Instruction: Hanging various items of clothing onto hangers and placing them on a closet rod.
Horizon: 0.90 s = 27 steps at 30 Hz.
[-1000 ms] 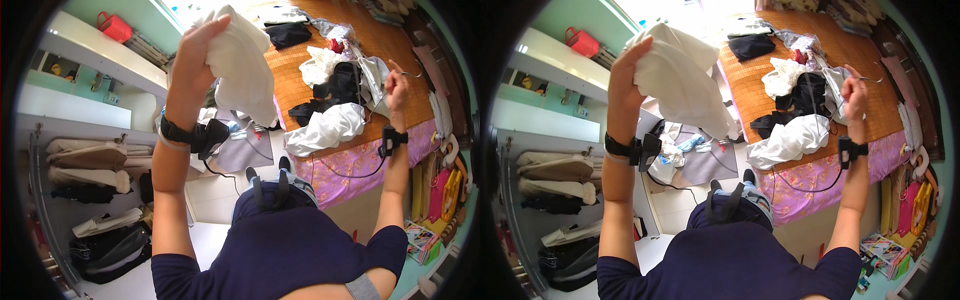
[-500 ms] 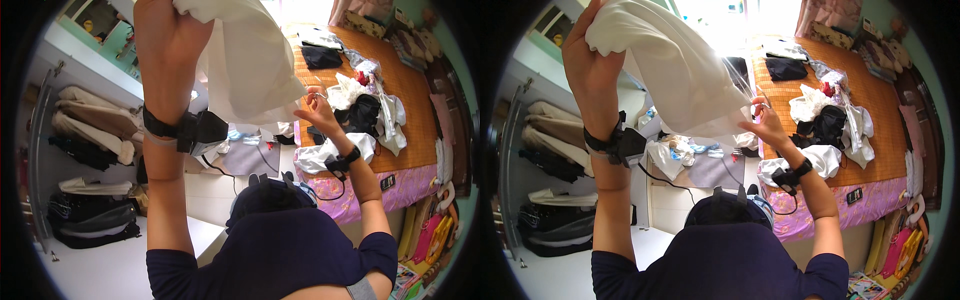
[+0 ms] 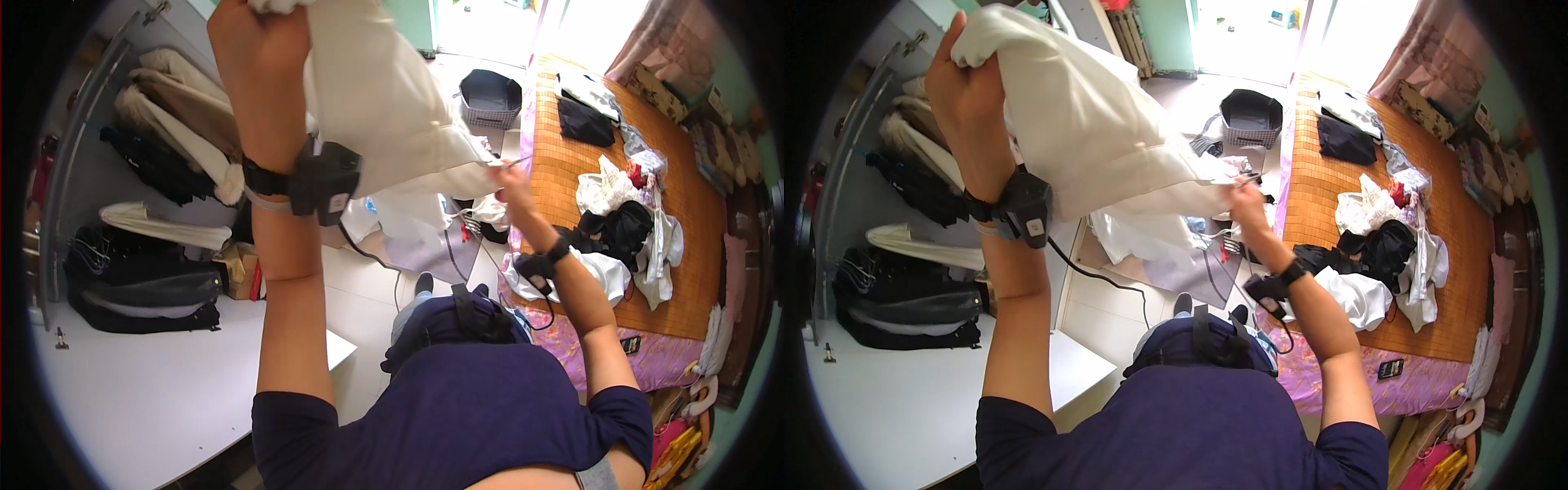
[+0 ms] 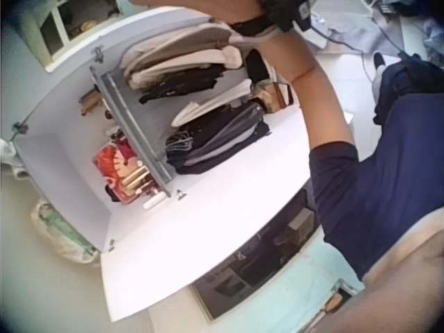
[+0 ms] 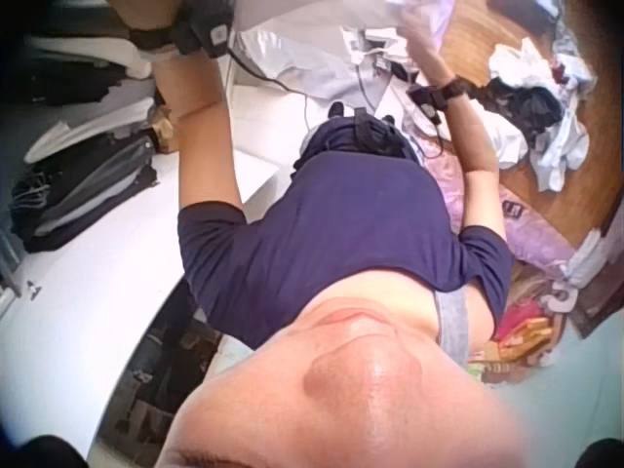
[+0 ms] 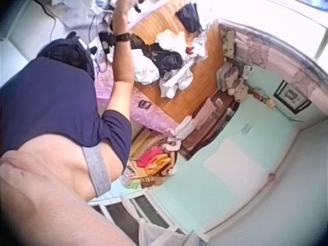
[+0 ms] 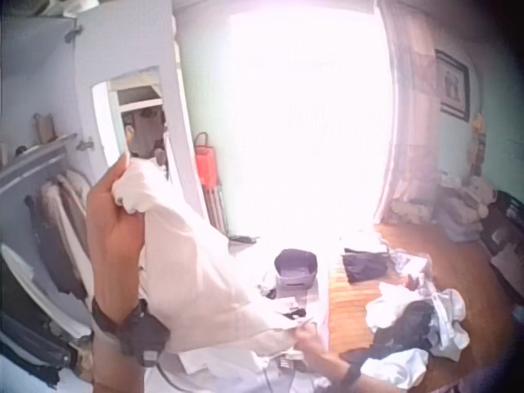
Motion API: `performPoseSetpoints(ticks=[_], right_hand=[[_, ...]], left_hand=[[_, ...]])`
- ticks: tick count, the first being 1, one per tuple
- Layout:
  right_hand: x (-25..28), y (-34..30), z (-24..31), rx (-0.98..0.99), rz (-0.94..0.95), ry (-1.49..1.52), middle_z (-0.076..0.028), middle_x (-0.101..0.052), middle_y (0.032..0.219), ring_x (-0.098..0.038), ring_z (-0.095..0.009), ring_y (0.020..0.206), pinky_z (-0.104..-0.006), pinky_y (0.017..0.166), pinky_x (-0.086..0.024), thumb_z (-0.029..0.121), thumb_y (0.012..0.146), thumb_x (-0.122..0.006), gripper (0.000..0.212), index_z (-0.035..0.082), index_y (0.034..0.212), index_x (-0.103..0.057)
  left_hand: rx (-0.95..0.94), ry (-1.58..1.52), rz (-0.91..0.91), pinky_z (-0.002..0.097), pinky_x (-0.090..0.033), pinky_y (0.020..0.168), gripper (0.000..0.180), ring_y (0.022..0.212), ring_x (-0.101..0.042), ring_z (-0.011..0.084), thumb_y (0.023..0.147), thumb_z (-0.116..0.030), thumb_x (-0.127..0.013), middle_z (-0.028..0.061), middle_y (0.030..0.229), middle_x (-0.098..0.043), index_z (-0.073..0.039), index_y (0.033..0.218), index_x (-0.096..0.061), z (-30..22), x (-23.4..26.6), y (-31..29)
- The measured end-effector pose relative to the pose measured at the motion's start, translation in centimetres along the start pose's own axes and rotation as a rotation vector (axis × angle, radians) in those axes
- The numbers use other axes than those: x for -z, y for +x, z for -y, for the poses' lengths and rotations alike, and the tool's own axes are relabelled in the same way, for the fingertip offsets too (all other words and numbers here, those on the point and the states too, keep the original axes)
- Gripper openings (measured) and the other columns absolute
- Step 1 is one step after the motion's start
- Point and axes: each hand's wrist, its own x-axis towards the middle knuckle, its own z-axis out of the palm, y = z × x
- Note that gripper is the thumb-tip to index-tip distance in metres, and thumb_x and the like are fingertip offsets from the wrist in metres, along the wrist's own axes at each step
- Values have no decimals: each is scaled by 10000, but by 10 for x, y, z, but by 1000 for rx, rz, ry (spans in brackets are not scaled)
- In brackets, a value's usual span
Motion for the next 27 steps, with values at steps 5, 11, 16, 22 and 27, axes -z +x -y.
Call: performPoseSetpoints(ticks=[5,11,16,22,27], right_hand=[[23,2,91,487,-219,27,-99,-562,767,-564,-146,576,-253,458,-485,15,837,-385,154,-10,944,-493],[23,-7,171,719,76,137,-62,-567,815,-561,-104,678,-212,582,-490,45,820,-536,116,10,930,-517],[-22,-23,206,769,118,97,-30,-559,812,-535,-75,679,-177,595,-428,49,802,-571,119,9,908,-534],[-45,-20,207,800,195,-38,-28,-562,775,-533,-68,663,-169,572,-403,41,788,-573,118,1,896,-549],[-28,-35,215,743,40,-166,-18,-554,712,-531,-69,614,-178,560,-417,54,785,-560,113,-14,873,-541]], left_hand=[[125,499,-415,212,-427,695,247,720,-520,66,816,-93,-578,22,845,-572,82,986,-536,31,105,-69],[619,-551,-853,290,-467,714,123,750,-562,177,830,-99,-531,82,835,-575,8,890,-517,108,157,-127],[685,-73,-580,353,-402,858,329,963,-509,206,844,-193,-524,115,1059,-520,-7,1108,-459,133,67,-123],[281,349,140,369,-348,927,667,1157,-391,318,760,-193,-633,209,1257,-368,-3,1289,-273,95,-69,-118],[420,363,69,317,-438,773,361,905,-577,262,760,-125,-611,149,925,-590,-45,1100,-518,125,-81,-118]])
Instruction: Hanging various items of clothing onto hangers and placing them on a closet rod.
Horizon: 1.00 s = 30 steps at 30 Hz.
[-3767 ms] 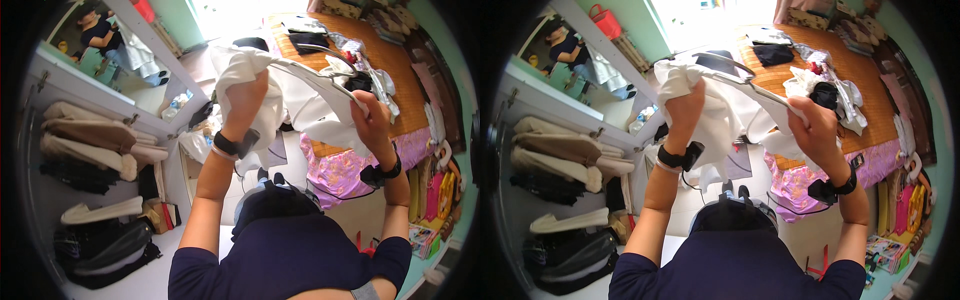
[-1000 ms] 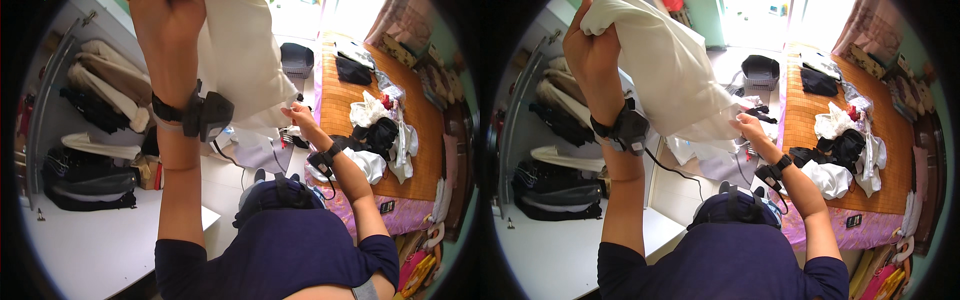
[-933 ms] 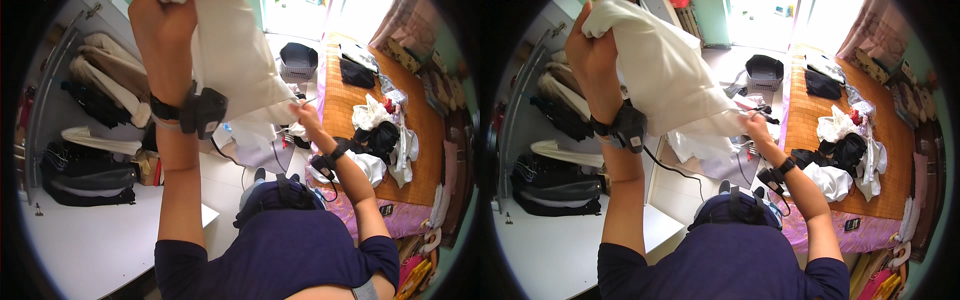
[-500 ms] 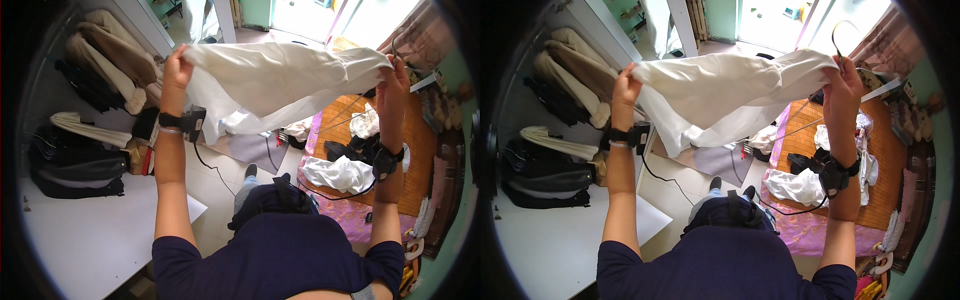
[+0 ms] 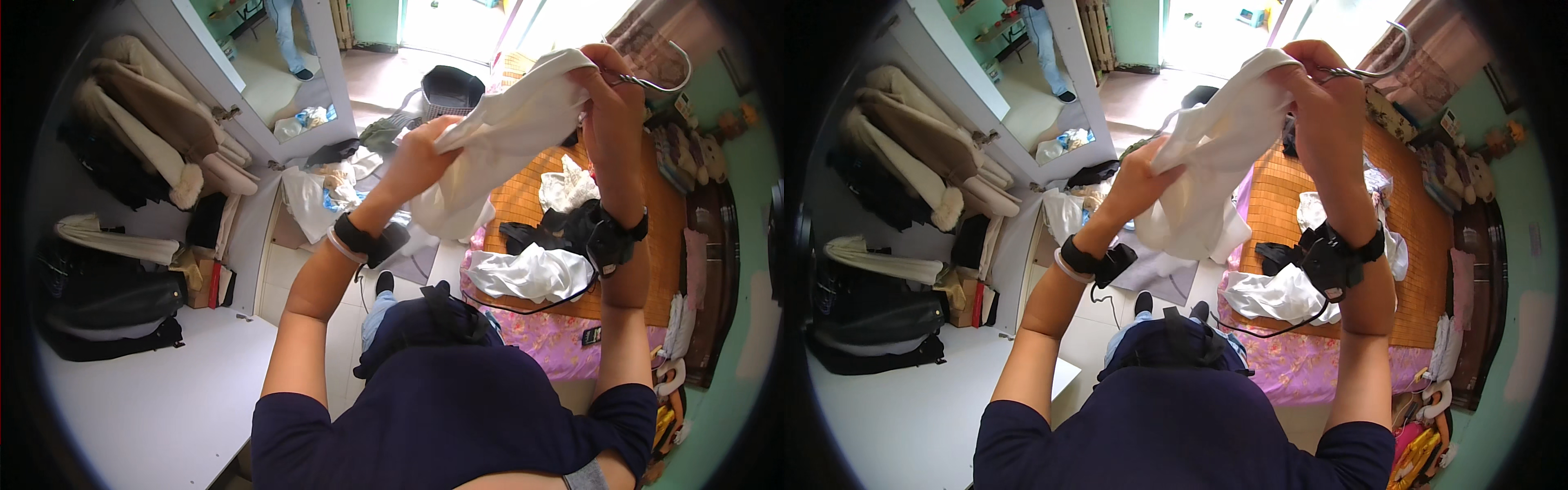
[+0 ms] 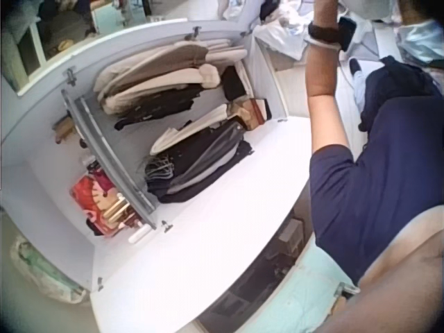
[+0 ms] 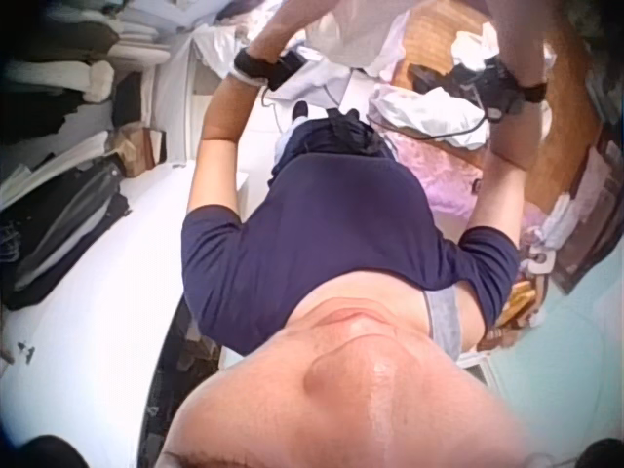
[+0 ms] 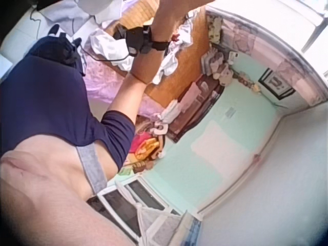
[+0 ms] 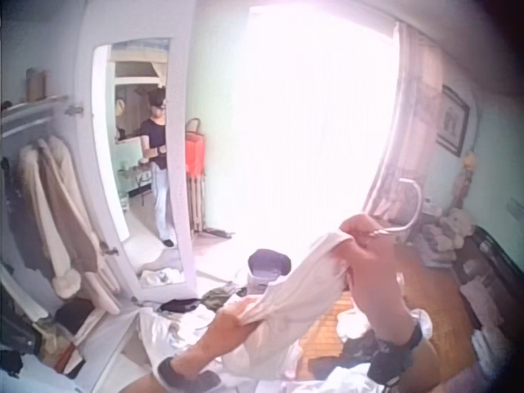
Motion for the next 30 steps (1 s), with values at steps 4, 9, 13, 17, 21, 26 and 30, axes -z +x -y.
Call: performPoseSetpoints(ticks=[4,9,13,17,21,26,30], right_hand=[[28,-3,10,-127,1,-42,-8,-546,691,-512,-41,601,-158,495,-386,63,784,-558,90,7,854,-552],[81,-3,9,-134,-14,-230,32,-506,646,-412,1,500,-139,419,-276,108,812,-539,75,52,852,-570],[115,-9,15,-134,32,-338,41,-504,651,-392,5,522,-150,436,-274,112,807,-551,65,56,837,-564],[133,-22,18,-106,58,-480,47,-497,672,-411,0,582,-145,496,-304,60,790,-560,29,53,789,-532],[138,-34,3,-4,78,-561,28,-491,656,-449,-42,595,-192,524,-363,-15,734,-574,87,20,764,-500],[136,-52,-47,186,-3,-1044,-162,-490,655,-524,-267,580,-329,554,-412,-68,633,-484,120,15,710,-445],[135,-52,-96,202,-72,-1132,-162,-523,671,-550,-311,621,-372,573,-430,2,655,-511,79,27,717,-469]], left_hand=[[56,-82,149,260,-442,712,251,754,-579,178,768,-118,-603,114,834,-605,-40,1004,-567,36,5,0],[225,-280,495,242,-436,703,339,787,-521,86,832,-252,-573,32,884,-573,9,1042,-526,2,24,18],[270,-354,497,205,-420,665,335,754,-490,59,841,-282,-562,-4,851,-541,-2,1024,-539,-11,39,19],[276,-307,429,166,-370,645,228,706,-435,20,867,-219,-531,-44,794,-509,-15,968,-549,-23,47,23],[168,-261,163,162,-370,598,161,667,-452,24,867,-179,-516,-36,756,-520,-28,905,-555,-47,47,20],[86,-343,-57,165,-377,566,108,634,-477,28,856,-121,-499,-19,723,-546,-33,865,-561,-86,50,14],[4,-136,-19,168,-364,568,109,636,-470,31,838,-110,-508,-29,724,-540,-22,859,-569,-96,51,6]])
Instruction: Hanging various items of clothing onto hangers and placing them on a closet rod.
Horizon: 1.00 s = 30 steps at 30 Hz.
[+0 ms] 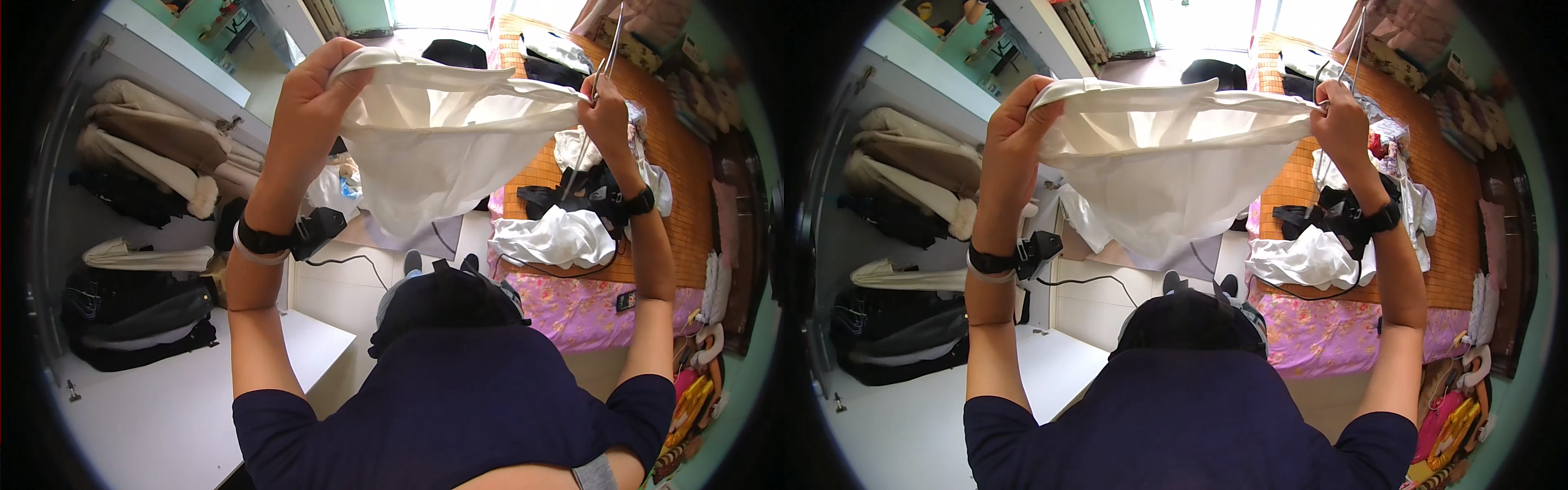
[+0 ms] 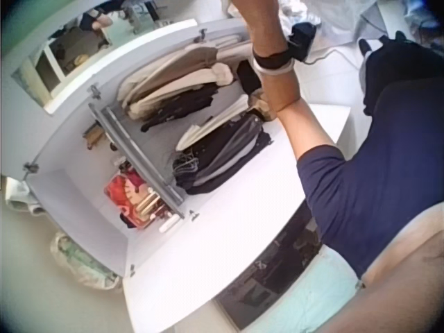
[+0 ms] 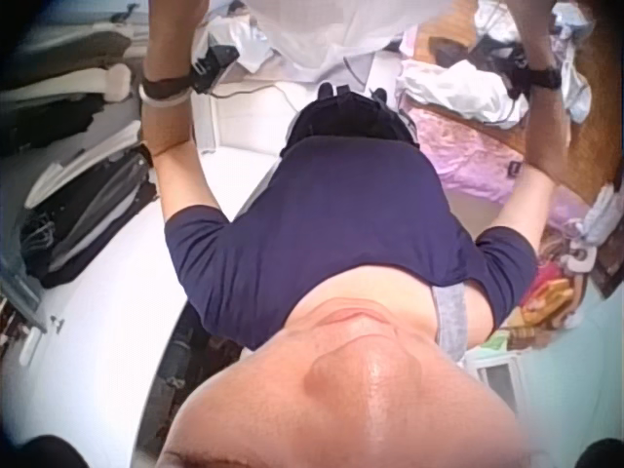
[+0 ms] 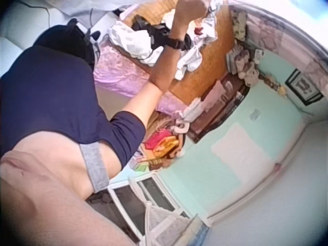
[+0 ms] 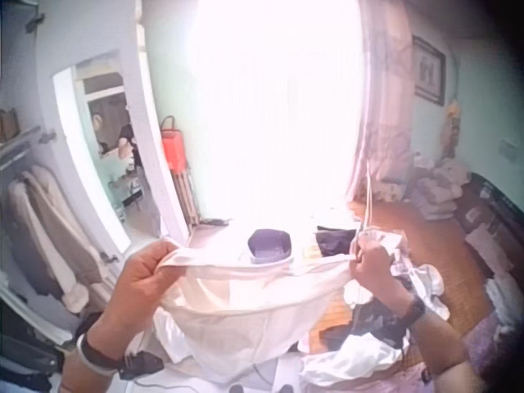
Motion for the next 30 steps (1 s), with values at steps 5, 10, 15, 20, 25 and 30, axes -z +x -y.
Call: performPoseSetpoints(ticks=[5,10,15,20,25,30], right_hand=[[-38,7,5,-64,137,-13,-118,-562,574,-586,-282,576,-363,581,-455,170,699,-539,110,64,724,-532],[-53,19,20,-349,459,495,-35,-546,557,-511,-76,431,-203,379,-372,23,784,-427,147,0,801,-571],[-35,18,78,-145,440,442,-40,-518,530,-484,-80,423,-225,393,-368,-4,743,-449,104,-11,713,-548],[8,-22,111,117,627,353,-39,-524,645,-470,-116,575,-251,505,-379,-44,664,-498,125,6,772,-535],[37,-71,136,156,937,646,-90,-557,724,-533,-233,690,-314,604,-430,-108,548,-464,291,30,790,-547],[61,-144,138,-239,1326,711,-136,-585,790,-557,-308,748,-350,655,-446,-82,605,-494,218,13,786,-570]], left_hand=[[4,306,-138,205,-374,555,114,612,-483,64,820,-127,-526,1,654,-531,-27,838,-576,10,28,-4],[-118,1009,-132,379,-434,602,127,695,-559,342,737,-89,-514,160,729,-588,-62,831,-595,28,68,-16],[77,1138,-53,392,-431,603,128,714,-568,335,726,-99,-512,151,742,-597,-76,819,-597,44,113,-46],[224,948,433,265,-418,562,64,611,-530,207,723,-7,-528,108,734,-556,-11,777,-562,39,140,-89],[303,433,802,305,-445,657,147,776,-543,244,621,81,-563,92,810,-560,-4,741,-551,26,138,-133],[507,31,998,332,-435,744,220,837,-546,263,649,69,-510,128,930,-562,-1,850,-567,49,116,-180]])
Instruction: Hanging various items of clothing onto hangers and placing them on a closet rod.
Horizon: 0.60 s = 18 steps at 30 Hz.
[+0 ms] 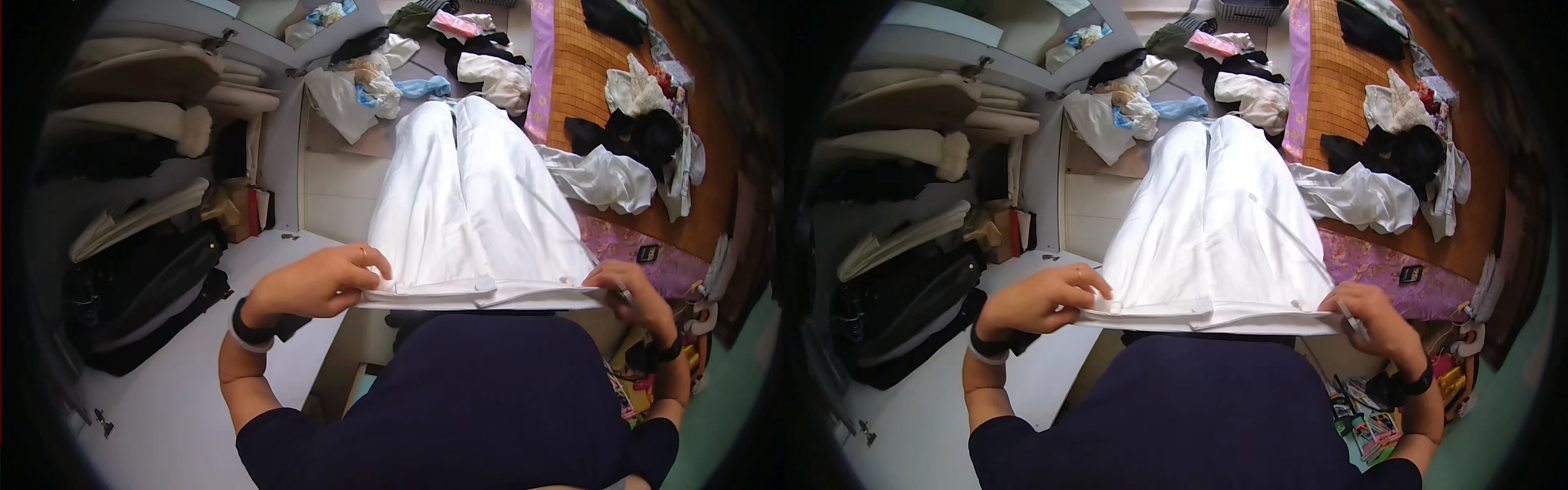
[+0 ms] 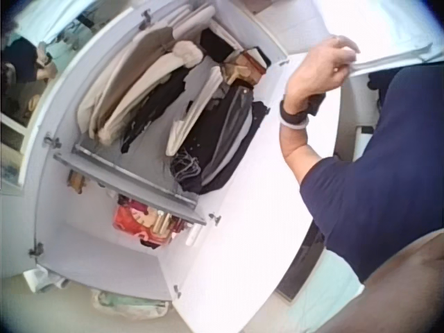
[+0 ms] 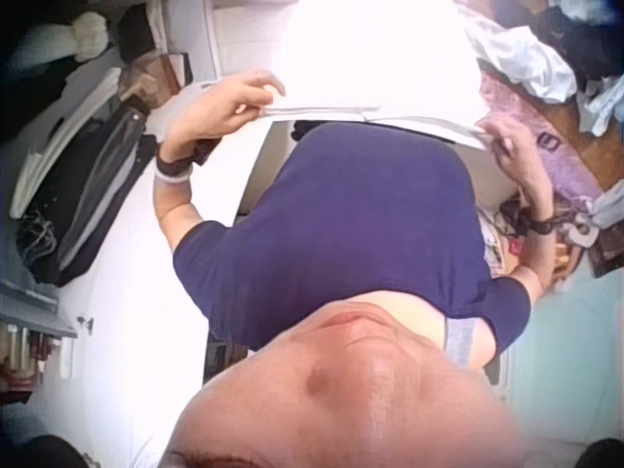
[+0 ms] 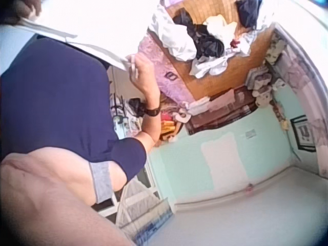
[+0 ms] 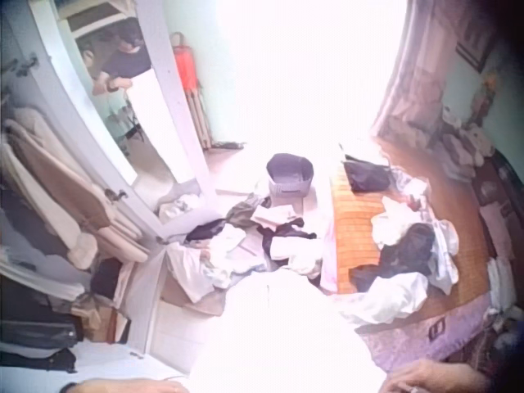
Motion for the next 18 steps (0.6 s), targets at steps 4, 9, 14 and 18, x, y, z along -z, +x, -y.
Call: performPoseSetpoints(ticks=[4,9,14,18], right_hand=[[-33,-18,-25,-41,-15,51,-143,-553,768,-546,-314,708,-314,626,-438,-95,672,-505,218,-7,867,-548],[-39,-19,-35,-39,-48,175,-133,-543,835,-548,-283,729,-317,656,-436,-36,694,-532,283,1,975,-530],[-48,-17,-48,0,-60,289,-125,-540,867,-517,-273,787,-328,726,-414,62,676,-566,346,8,1014,-514],[-40,-11,-67,60,-33,220,-128,-537,864,-510,-269,758,-320,703,-413,61,687,-561,332,8,1012,-513]], left_hand=[[24,-178,58,332,-423,789,296,889,-544,278,673,62,-475,147,985,-556,8,954,-551,15,-36,11],[186,-384,105,320,-445,783,392,892,-555,251,752,-38,-512,144,998,-565,-10,1135,-432,28,-63,18],[221,-339,37,328,-463,733,530,836,-585,244,772,-209,-602,154,969,-571,-34,1199,-341,15,-74,27],[348,-131,84,347,-440,652,607,725,-560,308,734,-226,-641,178,943,-554,-31,1207,-315,11,-73,37]])
